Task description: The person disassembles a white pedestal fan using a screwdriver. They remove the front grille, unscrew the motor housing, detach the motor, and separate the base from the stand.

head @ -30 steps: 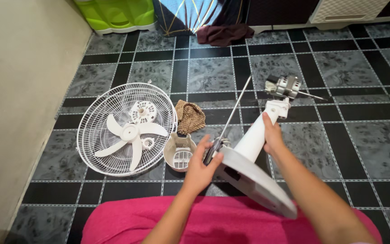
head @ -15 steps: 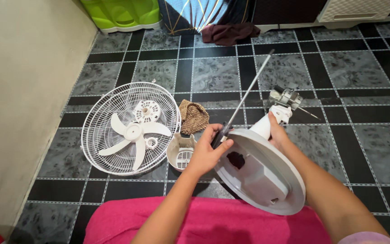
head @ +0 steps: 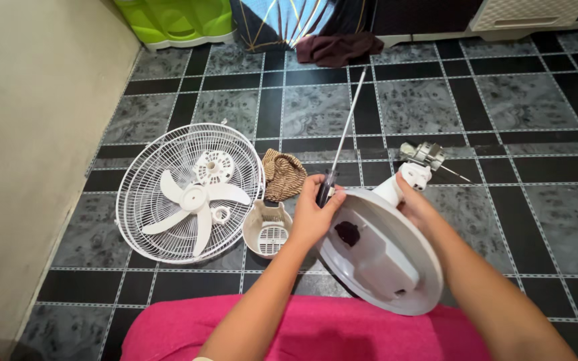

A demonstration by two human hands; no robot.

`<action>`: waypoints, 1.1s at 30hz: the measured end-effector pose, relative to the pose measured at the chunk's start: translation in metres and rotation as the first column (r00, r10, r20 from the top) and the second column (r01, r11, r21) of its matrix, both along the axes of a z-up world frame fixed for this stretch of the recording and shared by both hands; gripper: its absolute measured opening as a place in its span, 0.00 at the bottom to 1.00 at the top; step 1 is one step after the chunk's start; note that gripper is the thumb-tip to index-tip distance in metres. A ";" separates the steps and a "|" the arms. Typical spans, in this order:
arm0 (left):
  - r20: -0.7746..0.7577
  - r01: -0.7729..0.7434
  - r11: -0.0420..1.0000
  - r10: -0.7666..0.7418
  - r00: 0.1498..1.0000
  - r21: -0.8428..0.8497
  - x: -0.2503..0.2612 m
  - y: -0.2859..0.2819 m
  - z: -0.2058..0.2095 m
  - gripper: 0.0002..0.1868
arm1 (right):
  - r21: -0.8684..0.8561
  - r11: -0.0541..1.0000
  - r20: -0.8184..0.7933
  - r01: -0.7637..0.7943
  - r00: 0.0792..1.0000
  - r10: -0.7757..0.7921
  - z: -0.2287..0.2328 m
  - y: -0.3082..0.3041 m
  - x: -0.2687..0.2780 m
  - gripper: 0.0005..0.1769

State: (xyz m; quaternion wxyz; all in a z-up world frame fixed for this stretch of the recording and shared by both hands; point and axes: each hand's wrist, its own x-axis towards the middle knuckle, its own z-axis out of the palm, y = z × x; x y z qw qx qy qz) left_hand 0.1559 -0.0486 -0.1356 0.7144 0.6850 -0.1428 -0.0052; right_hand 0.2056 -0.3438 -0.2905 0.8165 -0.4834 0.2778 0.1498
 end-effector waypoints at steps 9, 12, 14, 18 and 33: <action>0.053 -0.040 0.987 0.032 0.998 0.153 0.004 -0.012 -0.013 0.25 | -0.452 0.889 0.286 -0.079 0.931 0.229 0.161 0.049 -0.119 0.37; 0.098 -0.020 0.993 0.009 0.995 0.114 0.007 -0.021 -0.017 0.26 | -0.781 0.623 0.299 -0.051 0.845 0.444 0.195 0.062 -0.142 0.38; 0.105 -0.055 0.992 0.044 0.994 0.110 0.012 -0.029 -0.020 0.26 | -0.950 0.306 0.084 -0.057 0.899 0.430 0.199 0.074 -0.151 0.44; -0.041 -0.139 0.989 0.141 0.989 0.053 0.017 -0.036 -0.033 0.27 | -0.850 0.410 0.477 0.331 0.814 0.331 0.199 0.070 -0.138 0.19; 0.051 -0.388 0.590 0.506 0.861 0.708 -0.050 0.010 -0.186 0.32 | -0.928 0.255 0.344 0.271 0.887 0.307 0.192 0.070 -0.121 0.22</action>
